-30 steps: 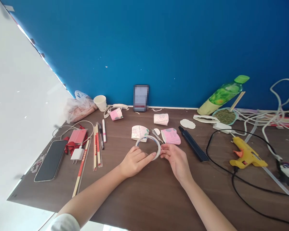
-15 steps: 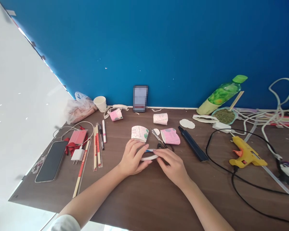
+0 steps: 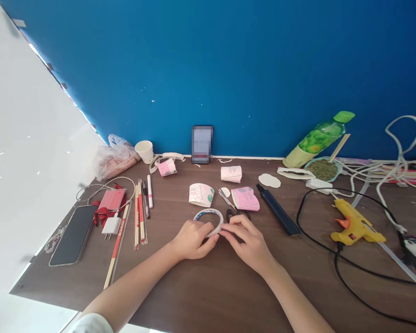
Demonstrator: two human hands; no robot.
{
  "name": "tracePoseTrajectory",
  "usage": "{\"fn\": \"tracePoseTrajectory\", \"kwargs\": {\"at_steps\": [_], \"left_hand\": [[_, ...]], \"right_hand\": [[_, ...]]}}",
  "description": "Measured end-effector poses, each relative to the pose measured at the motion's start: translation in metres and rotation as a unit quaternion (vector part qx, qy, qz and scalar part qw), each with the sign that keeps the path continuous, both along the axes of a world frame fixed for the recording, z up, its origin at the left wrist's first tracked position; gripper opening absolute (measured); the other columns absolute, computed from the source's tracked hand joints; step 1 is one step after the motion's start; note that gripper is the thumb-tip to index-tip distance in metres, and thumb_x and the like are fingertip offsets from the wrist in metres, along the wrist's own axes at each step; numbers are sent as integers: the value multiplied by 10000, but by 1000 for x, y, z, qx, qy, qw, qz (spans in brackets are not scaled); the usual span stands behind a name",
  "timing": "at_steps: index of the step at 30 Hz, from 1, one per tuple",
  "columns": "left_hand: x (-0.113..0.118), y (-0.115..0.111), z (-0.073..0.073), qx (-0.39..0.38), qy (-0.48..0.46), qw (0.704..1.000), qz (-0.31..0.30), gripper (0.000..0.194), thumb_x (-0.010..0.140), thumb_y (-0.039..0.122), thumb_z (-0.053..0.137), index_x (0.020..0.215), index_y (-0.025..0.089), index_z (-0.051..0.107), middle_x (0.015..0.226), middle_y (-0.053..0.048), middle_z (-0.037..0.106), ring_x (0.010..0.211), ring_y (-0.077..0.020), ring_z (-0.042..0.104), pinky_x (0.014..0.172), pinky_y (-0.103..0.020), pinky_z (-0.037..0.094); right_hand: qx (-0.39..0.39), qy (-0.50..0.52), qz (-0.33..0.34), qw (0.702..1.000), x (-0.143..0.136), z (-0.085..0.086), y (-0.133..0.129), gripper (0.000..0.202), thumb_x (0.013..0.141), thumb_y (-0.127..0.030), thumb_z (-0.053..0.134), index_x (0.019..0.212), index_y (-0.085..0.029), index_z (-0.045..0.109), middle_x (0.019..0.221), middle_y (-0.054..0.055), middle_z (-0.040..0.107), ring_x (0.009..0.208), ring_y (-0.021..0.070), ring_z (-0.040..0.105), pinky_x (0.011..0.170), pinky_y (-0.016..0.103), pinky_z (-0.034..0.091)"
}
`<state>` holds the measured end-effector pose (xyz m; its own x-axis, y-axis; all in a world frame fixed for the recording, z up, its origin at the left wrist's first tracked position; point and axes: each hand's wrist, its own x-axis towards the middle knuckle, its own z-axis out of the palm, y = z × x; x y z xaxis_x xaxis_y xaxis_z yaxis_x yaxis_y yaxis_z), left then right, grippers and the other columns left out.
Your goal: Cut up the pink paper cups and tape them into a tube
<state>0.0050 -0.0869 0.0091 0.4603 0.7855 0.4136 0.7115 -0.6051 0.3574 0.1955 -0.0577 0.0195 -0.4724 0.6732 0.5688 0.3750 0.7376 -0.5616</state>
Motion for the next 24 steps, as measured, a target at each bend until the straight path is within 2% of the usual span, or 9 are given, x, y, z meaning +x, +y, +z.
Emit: {"fn": "tracePoseTrajectory", "kwargs": {"at_steps": [3,7,9,12,15,19,24], "left_hand": [[2,0,0,-9,27,1000,8,210,914,266,321,753,187,431,557,25,527,462,-116,495,448,-237,296],[5,0,-3,-4,64,997,39,152,898,254,357,781,186,426,527,26,553,419,-130,517,403,-238,277],[5,0,-4,3,77,996,40,139,890,252,371,778,185,421,523,22,565,411,-134,527,393,-239,271],[5,0,-4,17,88,995,33,138,883,252,374,771,184,417,525,13,575,408,-139,533,387,-245,264],[4,-1,-6,29,83,996,26,141,878,254,372,766,186,421,519,12,568,404,-138,528,388,-247,265],[5,-1,-7,48,64,996,32,145,865,244,382,739,187,425,519,13,558,416,-129,520,406,-254,262],[8,-3,-3,112,77,984,120,169,849,223,404,686,183,421,496,7,527,409,-132,484,426,-270,227]], "right_hand": [[-16,-4,0,1000,0,1,1,111,856,-159,527,885,-209,622,869,43,538,692,124,585,626,258,510],[-16,-30,-38,999,0,1,2,127,872,-163,482,797,-205,576,837,43,541,649,121,555,578,259,486],[11,-56,-64,996,0,1,4,85,863,-203,497,869,-206,581,939,74,574,740,157,589,659,303,501],[66,-124,-92,986,1,0,5,191,840,-244,537,1020,-212,590,1075,96,605,889,225,596,753,377,473],[65,-156,-75,983,2,-2,8,160,855,-199,516,978,-219,617,924,50,669,830,204,590,709,347,429],[48,-129,-65,988,2,-3,9,133,858,-167,503,857,-210,629,764,24,659,728,169,568,657,315,384],[0,-76,-21,997,2,9,1,141,819,-122,491,852,-207,598,662,0,580,646,152,514,637,307,381]]}}
